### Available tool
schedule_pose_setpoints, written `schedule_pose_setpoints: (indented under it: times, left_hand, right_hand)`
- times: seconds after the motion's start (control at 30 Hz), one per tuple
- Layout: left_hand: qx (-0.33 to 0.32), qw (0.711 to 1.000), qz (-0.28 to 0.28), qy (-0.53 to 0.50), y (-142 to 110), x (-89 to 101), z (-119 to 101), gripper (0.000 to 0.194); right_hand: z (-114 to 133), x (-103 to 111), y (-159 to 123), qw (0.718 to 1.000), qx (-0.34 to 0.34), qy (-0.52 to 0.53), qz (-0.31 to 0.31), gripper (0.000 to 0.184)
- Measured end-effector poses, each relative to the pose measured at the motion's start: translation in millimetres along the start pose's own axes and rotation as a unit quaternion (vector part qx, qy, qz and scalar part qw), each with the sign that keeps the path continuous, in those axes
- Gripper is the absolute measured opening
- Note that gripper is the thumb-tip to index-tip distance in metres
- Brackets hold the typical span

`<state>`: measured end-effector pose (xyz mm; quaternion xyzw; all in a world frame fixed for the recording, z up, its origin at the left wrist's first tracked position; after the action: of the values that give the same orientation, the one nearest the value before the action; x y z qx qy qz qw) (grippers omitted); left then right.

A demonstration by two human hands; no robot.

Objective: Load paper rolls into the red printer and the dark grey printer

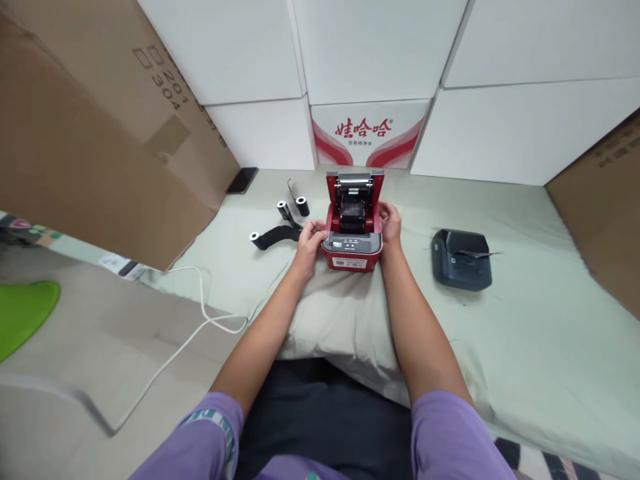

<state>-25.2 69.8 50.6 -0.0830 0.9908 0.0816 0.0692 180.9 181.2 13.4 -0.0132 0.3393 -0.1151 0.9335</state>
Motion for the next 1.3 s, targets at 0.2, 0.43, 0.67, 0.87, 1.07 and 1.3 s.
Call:
schedule_pose_setpoints:
  times: [0.2,0.43,0.67,0.87,1.07,1.3]
  left_hand:
    - [-0.118,0.943,0.036,0.309,2,-11.9,-48,0.029]
    - [-0.068,0.912,0.14,0.38,31,-38.9,-57,0.067]
    - [-0.088,0.968,0.134,0.195,32,-38.3,-52,0.051]
    - [-0.12,0.901,0.265,0.322,54,-53.6,-64,0.037]
    - [-0.099,0.806,0.337,0.476,73,-84.9,-48,0.031]
    - [-0.086,0.786,0.336,0.512,71,-91.7,-47,0.029]
  right_hand:
    - [-4,1,0,1.0,-0.023,0.002,0.001,0.018]
    - [-6,3,3,1.0,-0.029,0.011,-0.001,0.017]
    - [-6,1,1,0.999,-0.025,0.02,0.005,0.019]
    - [-8,2,4,1.0,-0.019,0.019,0.011,0.016]
    - [-8,3,7,1.0,-0.014,0.003,0.007,0.017]
    - [-6,5,11,1.0,0.007,-0.007,0.009,0.011]
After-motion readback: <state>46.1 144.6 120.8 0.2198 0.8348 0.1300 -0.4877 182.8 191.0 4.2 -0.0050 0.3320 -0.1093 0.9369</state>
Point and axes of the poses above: each hand's wrist, its own y-axis towards the middle knuckle, its own x-axis out of the back of the hand, z = x × y, the point moved 9 cm from there along y, towards the middle knuckle, and after that the axes turned 1 degree about z, right-handed, at the moved point
